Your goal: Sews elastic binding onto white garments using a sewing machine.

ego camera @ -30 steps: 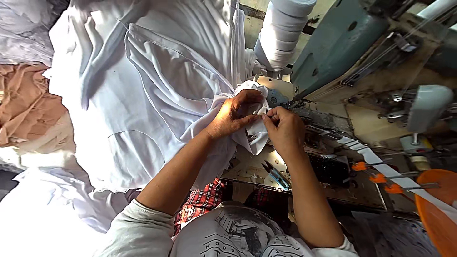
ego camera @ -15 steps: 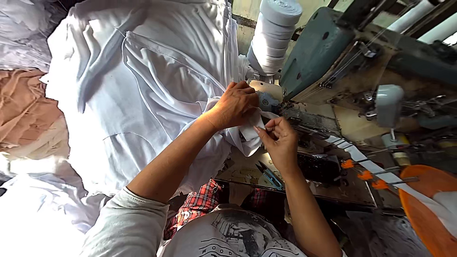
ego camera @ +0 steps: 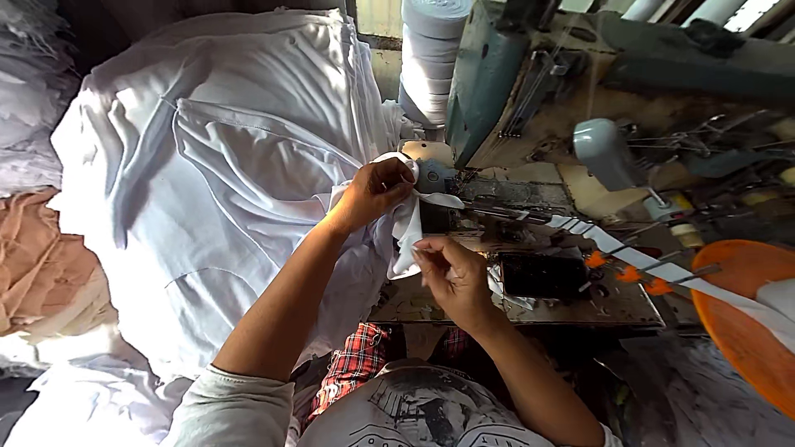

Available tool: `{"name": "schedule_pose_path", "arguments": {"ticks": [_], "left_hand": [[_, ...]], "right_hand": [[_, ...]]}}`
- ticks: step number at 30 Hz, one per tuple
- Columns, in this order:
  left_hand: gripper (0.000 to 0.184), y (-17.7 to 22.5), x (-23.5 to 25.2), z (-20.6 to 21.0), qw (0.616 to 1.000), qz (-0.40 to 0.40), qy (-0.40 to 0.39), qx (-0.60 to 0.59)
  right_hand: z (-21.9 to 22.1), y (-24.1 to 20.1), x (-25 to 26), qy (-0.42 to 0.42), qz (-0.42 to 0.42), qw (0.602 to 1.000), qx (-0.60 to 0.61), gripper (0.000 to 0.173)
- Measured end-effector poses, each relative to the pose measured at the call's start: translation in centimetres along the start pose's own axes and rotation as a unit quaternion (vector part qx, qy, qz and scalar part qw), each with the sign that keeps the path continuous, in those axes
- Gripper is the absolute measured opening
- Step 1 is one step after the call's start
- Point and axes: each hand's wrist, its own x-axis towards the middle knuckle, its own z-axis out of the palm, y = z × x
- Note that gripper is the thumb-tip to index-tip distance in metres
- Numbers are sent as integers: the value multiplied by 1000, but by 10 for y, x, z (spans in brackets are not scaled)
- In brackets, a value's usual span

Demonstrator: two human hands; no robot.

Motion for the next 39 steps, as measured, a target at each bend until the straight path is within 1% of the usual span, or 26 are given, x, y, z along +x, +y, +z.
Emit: {"name": "schedule_pose_path", "arguments": {"ticks": [2, 4, 5, 6, 8, 10, 11, 13, 17, 19, 22, 25, 29, 33, 35, 36, 38, 39], "left_hand": [[18, 16, -3, 6, 985, 12, 26, 168], [23, 27, -11, 20, 952, 74, 46, 293], [24, 32, -17, 27, 937, 104, 52, 330], [26, 37, -23, 33, 928, 119, 50, 349], [29, 40, -33, 46, 926, 118, 35, 356], [29, 39, -38, 55, 933, 97, 39, 345], [29, 38, -39, 58, 937, 89, 50, 335], [30, 33, -40, 60, 947, 75, 72, 305], [34, 24, -36, 44, 961, 29, 59, 269], [31, 25, -32, 38, 961, 28, 42, 273], [28, 32, -23, 37, 950, 54, 25, 308], [24, 39, -18, 40, 936, 80, 28, 340], [22, 42, -17, 43, 940, 72, 35, 332], [21, 38, -18, 43, 944, 51, 70, 320], [19, 40, -17, 45, 941, 45, 82, 324], [18, 41, -16, 45, 939, 41, 84, 331], [16, 41, -11, 45, 931, 43, 87, 351], [16, 42, -9, 46, 929, 47, 88, 358]], "right_hand": [[-27, 8, -14, -1, 39, 997, -60, 19], [-65, 15, -30, 29, 64, 987, -145, 21], [-87, 18, -37, 58, 68, 979, -184, 22], [-109, 20, -43, 92, 66, 968, -226, 23], [-150, 22, -52, 147, 59, 937, -313, 27], [-177, 23, -56, 163, 67, 910, -376, 33], [-183, 23, -56, 156, 75, 901, -399, 36], [-188, 23, -54, 127, 82, 892, -426, 40], [-187, 29, -49, 118, 10, 893, -435, 35], [-189, 31, -48, 129, 2, 891, -435, 36], [-193, 34, -52, 180, -1, 877, -445, 33], [-201, 30, -59, 210, 36, 868, -448, 34], [-211, 22, -60, 204, 83, 870, -442, 36], [-225, 7, -52, 162, 133, 889, -406, 32], [-227, 3, -44, 111, 165, 894, -402, 35], [-226, 1, -37, 78, 197, 888, -407, 39], [-224, 0, -23, 4, 274, 864, -422, 46], [-224, 1, -19, -22, 294, 854, -430, 46]]}}
